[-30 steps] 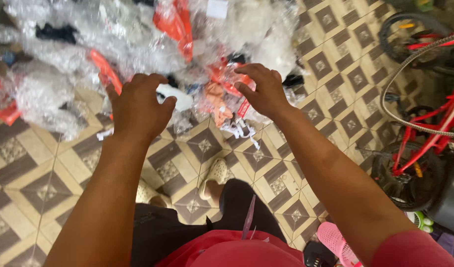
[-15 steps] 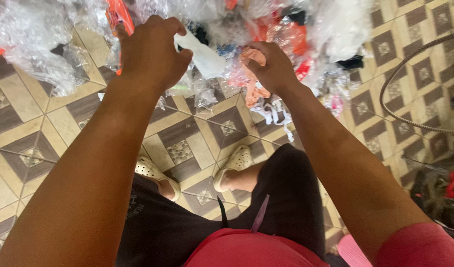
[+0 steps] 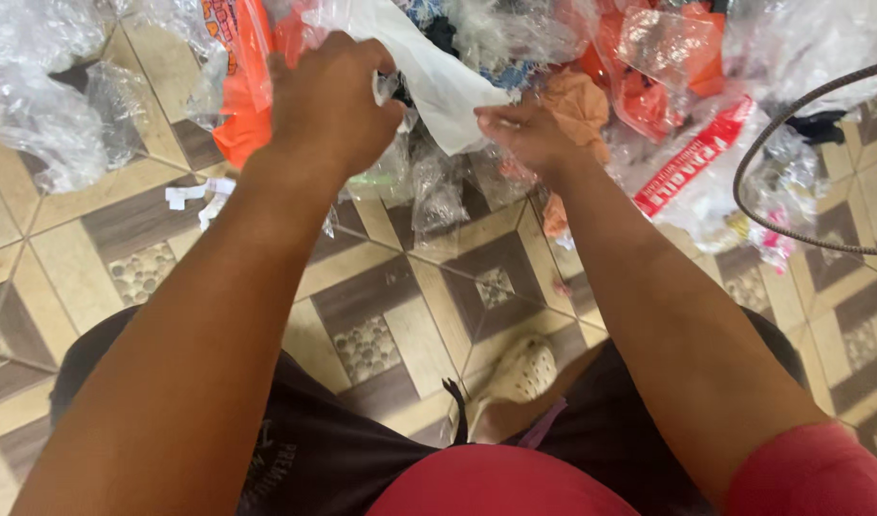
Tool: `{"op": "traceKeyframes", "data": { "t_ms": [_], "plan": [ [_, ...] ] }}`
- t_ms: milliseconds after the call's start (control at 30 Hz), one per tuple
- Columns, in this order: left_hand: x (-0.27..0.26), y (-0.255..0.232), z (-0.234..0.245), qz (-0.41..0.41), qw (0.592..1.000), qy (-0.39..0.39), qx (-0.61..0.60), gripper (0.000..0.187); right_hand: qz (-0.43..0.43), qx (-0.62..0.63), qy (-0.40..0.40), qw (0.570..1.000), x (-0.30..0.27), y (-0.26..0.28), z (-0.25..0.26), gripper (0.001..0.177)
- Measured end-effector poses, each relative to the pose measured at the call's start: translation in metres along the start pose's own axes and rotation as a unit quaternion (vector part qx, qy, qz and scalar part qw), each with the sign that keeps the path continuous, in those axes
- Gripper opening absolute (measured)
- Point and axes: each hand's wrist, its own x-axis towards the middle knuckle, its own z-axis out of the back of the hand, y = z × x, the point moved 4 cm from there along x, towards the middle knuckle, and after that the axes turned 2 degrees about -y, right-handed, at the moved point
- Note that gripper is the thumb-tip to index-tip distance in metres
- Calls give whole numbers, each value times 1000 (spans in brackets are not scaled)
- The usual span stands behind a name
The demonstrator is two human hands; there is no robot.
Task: The person sits on a tiled floor and sorts through a large pile of plastic waste, including bubble wrap and packaging bags. They pick up handfuls of the plastic debris and place them into a large white sack positioned on a wooden stand.
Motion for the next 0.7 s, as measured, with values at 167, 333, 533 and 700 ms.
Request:
{"op": "traceKeyframes", "data": {
  "t_ms": [167,333,533,700],
  "plan": [
    [0,4,-39,-12,1000,1,12,39,37,-62,-62,995,29,-17,-5,41],
    [-5,-21,-37,-108,980,-118,-116,90,235,166,-72,955,27,27,22,24],
    [17,-36,-48,-127,914,-89,-376,62,340,294,155,880,-5,88,-1,14],
    [26,-14,-36,-111,854,-263,-434,20,385,102,-104,911,-6,102,-24,40]
  ]
}}
